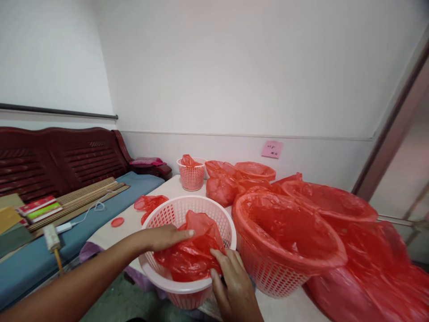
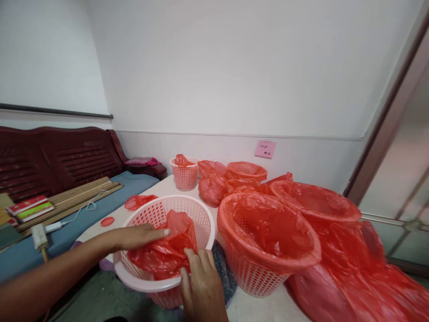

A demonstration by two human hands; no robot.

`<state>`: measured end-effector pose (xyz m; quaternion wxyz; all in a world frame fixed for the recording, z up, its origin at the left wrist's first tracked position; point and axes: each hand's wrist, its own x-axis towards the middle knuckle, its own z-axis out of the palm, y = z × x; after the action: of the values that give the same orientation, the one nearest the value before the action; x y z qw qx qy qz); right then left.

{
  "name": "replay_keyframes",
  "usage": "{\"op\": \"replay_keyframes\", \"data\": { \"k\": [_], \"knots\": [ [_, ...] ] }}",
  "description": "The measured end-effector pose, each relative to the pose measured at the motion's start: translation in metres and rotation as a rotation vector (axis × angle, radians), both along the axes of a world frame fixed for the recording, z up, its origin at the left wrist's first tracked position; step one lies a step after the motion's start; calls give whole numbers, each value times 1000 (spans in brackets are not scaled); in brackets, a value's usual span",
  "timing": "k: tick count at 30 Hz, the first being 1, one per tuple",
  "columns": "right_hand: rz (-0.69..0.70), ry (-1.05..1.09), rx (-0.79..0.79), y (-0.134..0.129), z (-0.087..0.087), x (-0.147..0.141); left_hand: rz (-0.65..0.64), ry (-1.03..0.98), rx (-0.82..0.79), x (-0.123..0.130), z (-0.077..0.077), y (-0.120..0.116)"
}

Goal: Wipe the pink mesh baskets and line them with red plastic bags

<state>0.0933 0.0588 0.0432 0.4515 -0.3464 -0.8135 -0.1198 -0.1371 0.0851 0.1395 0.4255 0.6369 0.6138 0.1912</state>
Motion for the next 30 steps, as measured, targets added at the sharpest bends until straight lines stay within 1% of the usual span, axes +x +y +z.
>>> {"op": "replay_keyframes", "data": {
  "k": [2,3,6,7,9,11,13,15,18,23,27,30],
  "knots": [
    [-4,-2,-7,1,-1,0,-43,-149,-123,7,-1,3],
    [-8,-5,-8,2,-1,0,-48,-227,-150,11,-2,2],
    [-19,-16,19,4,-2,-2,-16,-400,-127,21,-6,-3],
    [-23,-17,26,4,-1,-2,-2,-429,-121,23,-9,-5],
    [-22,-13,25,4,0,-2,10,-446,-161,26,-14,-6],
    [-13,-7,4,4,1,-2,-2,-427,-229,27,-20,-7],
    [2,0,-23,3,0,-2,-8,-401,-260,27,-24,-8],
    [4,14,-57,4,-1,-1,6,-390,-221,26,-24,-9],
    [6,53,-111,6,-4,-1,66,-377,-80,20,-16,-11],
    [26,134,-180,8,-6,2,265,-320,117,-3,-3,-19],
    [35,160,-196,10,-7,4,410,-348,224,-17,-2,-38],
    [32,178,-169,12,-10,3,546,-390,279,-28,-2,-52]
  ]
}}
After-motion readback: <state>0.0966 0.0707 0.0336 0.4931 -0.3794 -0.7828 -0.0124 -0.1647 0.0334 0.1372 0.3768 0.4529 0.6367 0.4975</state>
